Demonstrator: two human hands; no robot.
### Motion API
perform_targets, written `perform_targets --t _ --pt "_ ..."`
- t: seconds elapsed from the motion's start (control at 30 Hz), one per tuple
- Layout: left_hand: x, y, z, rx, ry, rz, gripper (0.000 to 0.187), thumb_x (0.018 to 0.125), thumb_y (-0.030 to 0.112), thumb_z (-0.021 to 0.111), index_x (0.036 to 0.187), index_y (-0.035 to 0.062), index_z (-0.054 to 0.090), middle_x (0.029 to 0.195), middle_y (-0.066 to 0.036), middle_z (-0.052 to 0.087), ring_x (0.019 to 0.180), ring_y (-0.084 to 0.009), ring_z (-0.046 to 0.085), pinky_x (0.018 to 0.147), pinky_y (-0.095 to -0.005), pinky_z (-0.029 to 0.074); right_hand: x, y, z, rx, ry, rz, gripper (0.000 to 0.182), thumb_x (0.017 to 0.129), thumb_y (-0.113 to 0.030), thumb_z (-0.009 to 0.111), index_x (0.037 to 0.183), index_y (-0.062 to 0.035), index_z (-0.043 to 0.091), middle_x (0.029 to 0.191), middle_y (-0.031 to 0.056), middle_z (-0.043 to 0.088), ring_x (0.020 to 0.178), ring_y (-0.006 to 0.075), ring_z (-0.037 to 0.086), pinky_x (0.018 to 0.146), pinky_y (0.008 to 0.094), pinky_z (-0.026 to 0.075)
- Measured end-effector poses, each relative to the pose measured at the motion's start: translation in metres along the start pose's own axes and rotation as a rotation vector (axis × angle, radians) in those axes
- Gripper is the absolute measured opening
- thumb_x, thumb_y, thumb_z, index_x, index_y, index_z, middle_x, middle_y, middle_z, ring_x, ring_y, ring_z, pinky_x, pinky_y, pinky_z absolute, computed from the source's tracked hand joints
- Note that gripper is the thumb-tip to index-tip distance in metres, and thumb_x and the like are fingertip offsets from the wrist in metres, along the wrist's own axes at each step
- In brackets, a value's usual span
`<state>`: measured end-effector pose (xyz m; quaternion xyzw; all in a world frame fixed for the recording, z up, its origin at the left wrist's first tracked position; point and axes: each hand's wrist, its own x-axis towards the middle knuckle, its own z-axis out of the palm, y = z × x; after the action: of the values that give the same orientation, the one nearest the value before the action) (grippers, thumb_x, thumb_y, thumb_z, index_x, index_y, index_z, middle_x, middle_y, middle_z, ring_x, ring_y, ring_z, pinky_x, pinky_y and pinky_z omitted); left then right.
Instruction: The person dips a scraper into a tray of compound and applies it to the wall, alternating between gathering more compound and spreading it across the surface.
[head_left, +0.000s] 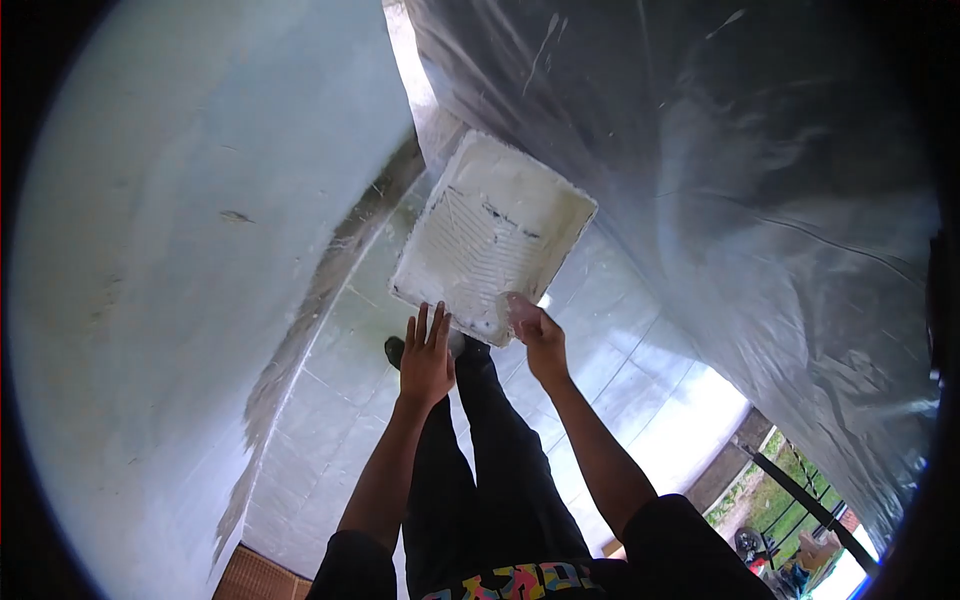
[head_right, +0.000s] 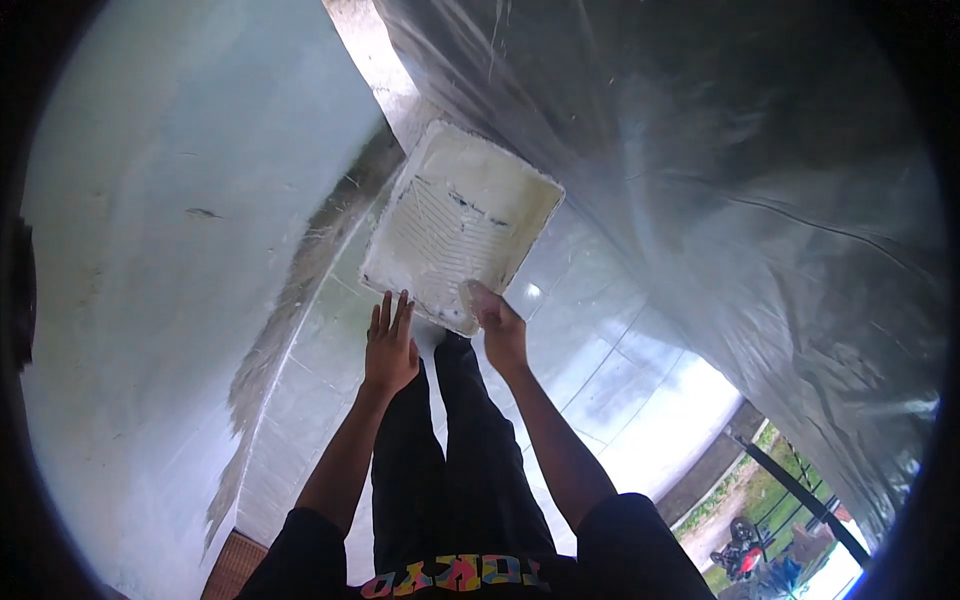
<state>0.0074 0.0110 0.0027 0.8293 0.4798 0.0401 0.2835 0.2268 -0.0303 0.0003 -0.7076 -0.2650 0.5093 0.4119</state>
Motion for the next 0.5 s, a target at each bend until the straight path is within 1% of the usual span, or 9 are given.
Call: perform_targets --t 0.03,0.07,0.13,0.17,0.2,0.27,0.3,0.43,0.5 --pt "0.002 -0.008 0.007 0.018 -0.004 0.022 0.068 0.082 0.003 0.061 0.146 -0.0015 0.039 0.160 -0.019 0.033 0.151 -0.0423 0.023 0.122 -0.0571 0.021 -0.002 0.005 0.011 -0.081 0.015 -0.135 0.035 0.100 -0.004 0.048 0.132 -0.0011 0.062 0.117 0.0117 0.073 0.107 0.0217 0.069 0.095 0.0339 0.051" --pt "0.004 -0.016 0.014 0.035 -0.007 0.045 0.069 0.082 0.005 0.062 0.146 -0.0012 0.038 0.161 -0.020 0.031 0.151 -0.0420 0.021 0.123 -0.0573 0.020 -0.010 0.008 0.016 -0.145 -0.012 -0.171 0.034 0.100 -0.003 0.049 0.131 -0.0019 0.062 0.119 0.0180 0.071 0.114 0.0297 0.068 0.097 0.0372 0.051" --pt "0.011 -0.029 0.022 0.062 -0.036 0.050 0.067 0.085 0.007 0.065 0.146 -0.0001 0.038 0.160 -0.020 0.033 0.151 -0.0404 0.024 0.123 -0.0560 0.021 -0.022 0.018 0.031 -0.319 0.027 -0.180 0.032 0.100 -0.002 0.049 0.129 -0.0011 0.062 0.117 0.0197 0.070 0.112 0.0375 0.067 0.096 0.0403 0.052" --pt "0.015 -0.035 0.025 0.060 -0.021 0.058 0.065 0.086 0.007 0.066 0.146 -0.0004 0.041 0.159 -0.018 0.035 0.151 -0.0385 0.025 0.123 -0.0548 0.022 -0.029 0.021 0.038 -0.366 0.040 -0.154 0.032 0.097 0.002 0.051 0.127 -0.0008 0.063 0.118 0.0200 0.069 0.112 0.0404 0.065 0.096 0.0432 0.052" --pt "0.017 -0.040 0.028 0.059 -0.008 0.066 0.063 0.087 0.008 0.067 0.145 -0.0007 0.043 0.159 -0.017 0.037 0.151 -0.0366 0.027 0.123 -0.0535 0.023 -0.032 0.027 0.044 -0.365 0.042 -0.138 0.032 0.097 0.002 0.051 0.127 -0.0008 0.063 0.118 0.0200 0.069 0.112 0.0404 0.065 0.096 0.0432 0.052" --pt "0.023 -0.049 0.032 0.056 0.000 0.089 0.062 0.088 0.009 0.068 0.144 -0.0008 0.044 0.158 -0.016 0.039 0.150 -0.0342 0.030 0.122 -0.0520 0.025 -0.036 0.033 0.055 -0.462 0.070 -0.372 0.030 0.098 0.003 0.051 0.124 -0.0011 0.065 0.122 0.0195 0.068 0.116 0.0369 0.064 0.099 0.0418 0.051" --pt "0.026 -0.054 0.034 0.051 0.004 0.101 0.060 0.088 0.009 0.067 0.143 -0.0007 0.045 0.157 -0.016 0.040 0.149 -0.0339 0.032 0.122 -0.0519 0.025 -0.037 0.034 0.060 -0.481 0.084 -0.402 0.033 0.092 0.006 0.054 0.122 -0.0017 0.065 0.121 0.0183 0.068 0.115 0.0377 0.063 0.099 0.0452 0.049" --pt "0.033 -0.068 0.039 0.034 0.036 0.143 0.052 0.091 0.010 0.066 0.140 0.0000 0.048 0.154 -0.017 0.045 0.146 -0.0335 0.038 0.121 -0.0509 0.029 -0.036 0.043 0.084 -0.591 0.063 -0.478 0.043 0.085 0.010 0.057 0.126 -0.0004 0.063 0.127 0.0171 0.065 0.124 0.0355 0.059 0.104 0.0457 0.043" --pt "0.035 -0.074 0.041 0.020 0.047 0.155 0.050 0.092 0.011 0.065 0.139 0.0002 0.050 0.153 -0.017 0.046 0.144 -0.0337 0.040 0.120 -0.0503 0.031 -0.040 0.049 0.094 -0.632 0.061 -0.479 0.044 0.084 0.008 0.060 0.126 -0.0019 0.063 0.128 0.0153 0.064 0.126 0.0335 0.057 0.105 0.0461 0.041"
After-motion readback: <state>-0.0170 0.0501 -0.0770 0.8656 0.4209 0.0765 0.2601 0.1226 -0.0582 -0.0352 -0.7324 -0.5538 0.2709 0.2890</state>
